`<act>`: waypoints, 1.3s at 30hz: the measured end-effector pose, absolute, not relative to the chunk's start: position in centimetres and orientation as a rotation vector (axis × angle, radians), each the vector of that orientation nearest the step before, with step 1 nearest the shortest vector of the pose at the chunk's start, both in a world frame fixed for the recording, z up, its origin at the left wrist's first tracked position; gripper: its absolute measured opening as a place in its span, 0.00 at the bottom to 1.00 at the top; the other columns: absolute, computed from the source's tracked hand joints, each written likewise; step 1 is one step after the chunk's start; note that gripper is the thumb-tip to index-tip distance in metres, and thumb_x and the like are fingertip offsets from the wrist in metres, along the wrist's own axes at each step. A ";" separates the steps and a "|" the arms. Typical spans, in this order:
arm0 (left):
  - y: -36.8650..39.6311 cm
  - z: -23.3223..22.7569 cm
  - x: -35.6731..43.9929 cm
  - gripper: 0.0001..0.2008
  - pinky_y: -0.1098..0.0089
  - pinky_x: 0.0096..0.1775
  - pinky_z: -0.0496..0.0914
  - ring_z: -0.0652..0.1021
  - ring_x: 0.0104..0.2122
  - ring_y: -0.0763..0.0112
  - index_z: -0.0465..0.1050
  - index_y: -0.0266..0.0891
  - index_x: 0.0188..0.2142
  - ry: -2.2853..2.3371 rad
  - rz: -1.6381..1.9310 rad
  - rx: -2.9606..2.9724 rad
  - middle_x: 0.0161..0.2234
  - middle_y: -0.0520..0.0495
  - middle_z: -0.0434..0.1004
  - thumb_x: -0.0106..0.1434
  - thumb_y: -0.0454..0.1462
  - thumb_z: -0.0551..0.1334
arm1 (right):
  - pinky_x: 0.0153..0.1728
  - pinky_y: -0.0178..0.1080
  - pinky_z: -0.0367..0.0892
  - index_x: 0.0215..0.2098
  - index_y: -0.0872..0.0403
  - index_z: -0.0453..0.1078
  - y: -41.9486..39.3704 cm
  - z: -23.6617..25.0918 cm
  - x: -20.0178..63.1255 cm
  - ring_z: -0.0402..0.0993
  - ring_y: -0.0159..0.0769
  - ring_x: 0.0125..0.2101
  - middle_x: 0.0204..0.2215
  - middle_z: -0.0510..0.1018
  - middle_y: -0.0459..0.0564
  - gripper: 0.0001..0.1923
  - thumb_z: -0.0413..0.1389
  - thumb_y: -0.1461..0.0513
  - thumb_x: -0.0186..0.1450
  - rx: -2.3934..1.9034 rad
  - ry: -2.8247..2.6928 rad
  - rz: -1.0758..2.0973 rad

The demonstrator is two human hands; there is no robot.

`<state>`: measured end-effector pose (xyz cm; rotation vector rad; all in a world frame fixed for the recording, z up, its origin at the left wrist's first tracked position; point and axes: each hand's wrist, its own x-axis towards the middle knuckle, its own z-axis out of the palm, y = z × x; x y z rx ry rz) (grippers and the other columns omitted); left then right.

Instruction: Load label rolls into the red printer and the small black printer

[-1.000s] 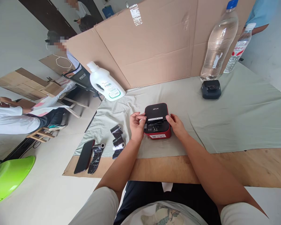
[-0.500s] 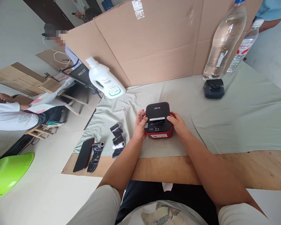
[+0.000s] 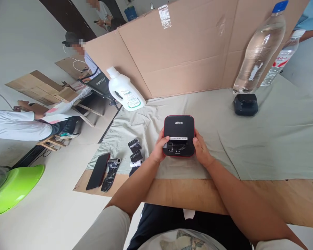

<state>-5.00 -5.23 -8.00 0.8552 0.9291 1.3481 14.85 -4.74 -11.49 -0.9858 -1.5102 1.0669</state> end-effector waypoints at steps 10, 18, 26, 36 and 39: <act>6.3 -4.7 -18.8 0.15 0.58 0.49 0.74 0.82 0.39 0.59 0.75 0.34 0.42 1.047 1.508 0.545 0.35 0.44 0.83 0.56 0.39 0.64 | 0.64 0.59 0.59 0.62 0.43 0.64 -4.3 -13.8 14.8 0.65 0.47 0.63 0.60 0.71 0.56 0.31 0.45 0.39 0.68 -1.163 -1.613 1.242; 8.4 -4.5 -27.6 0.11 0.55 0.43 0.76 0.81 0.33 0.57 0.75 0.36 0.38 1.356 1.516 0.413 0.33 0.43 0.82 0.57 0.39 0.61 | 0.56 0.56 0.69 0.59 0.45 0.68 -4.5 -13.8 14.6 0.70 0.46 0.57 0.56 0.75 0.55 0.25 0.48 0.45 0.69 -1.220 -1.792 1.106; 9.3 -2.7 -29.5 0.03 0.56 0.46 0.73 0.79 0.38 0.59 0.66 0.37 0.29 2.144 1.465 0.639 0.28 0.46 0.73 0.59 0.31 0.60 | 0.57 0.59 0.67 0.55 0.46 0.71 -4.5 -13.6 14.5 0.70 0.48 0.56 0.54 0.77 0.54 0.22 0.50 0.47 0.69 -1.232 -1.826 1.053; 3.7 -5.5 -12.3 0.07 0.62 0.55 0.65 0.72 0.48 0.62 0.68 0.40 0.38 1.915 1.800 1.415 0.43 0.44 0.71 0.58 0.32 0.59 | 0.53 0.57 0.68 0.46 0.47 0.76 -3.9 -13.2 14.0 0.73 0.49 0.50 0.44 0.80 0.56 0.17 0.55 0.50 0.65 -1.181 -1.894 0.934; 0.7 -8.7 -5.6 0.04 0.65 0.49 0.68 0.74 0.41 0.66 0.69 0.42 0.36 1.487 1.729 1.240 0.38 0.48 0.72 0.60 0.36 0.58 | 0.48 0.52 0.71 0.44 0.48 0.77 -4.2 -12.9 14.0 0.76 0.46 0.46 0.41 0.81 0.55 0.16 0.56 0.50 0.65 -1.204 -1.877 1.014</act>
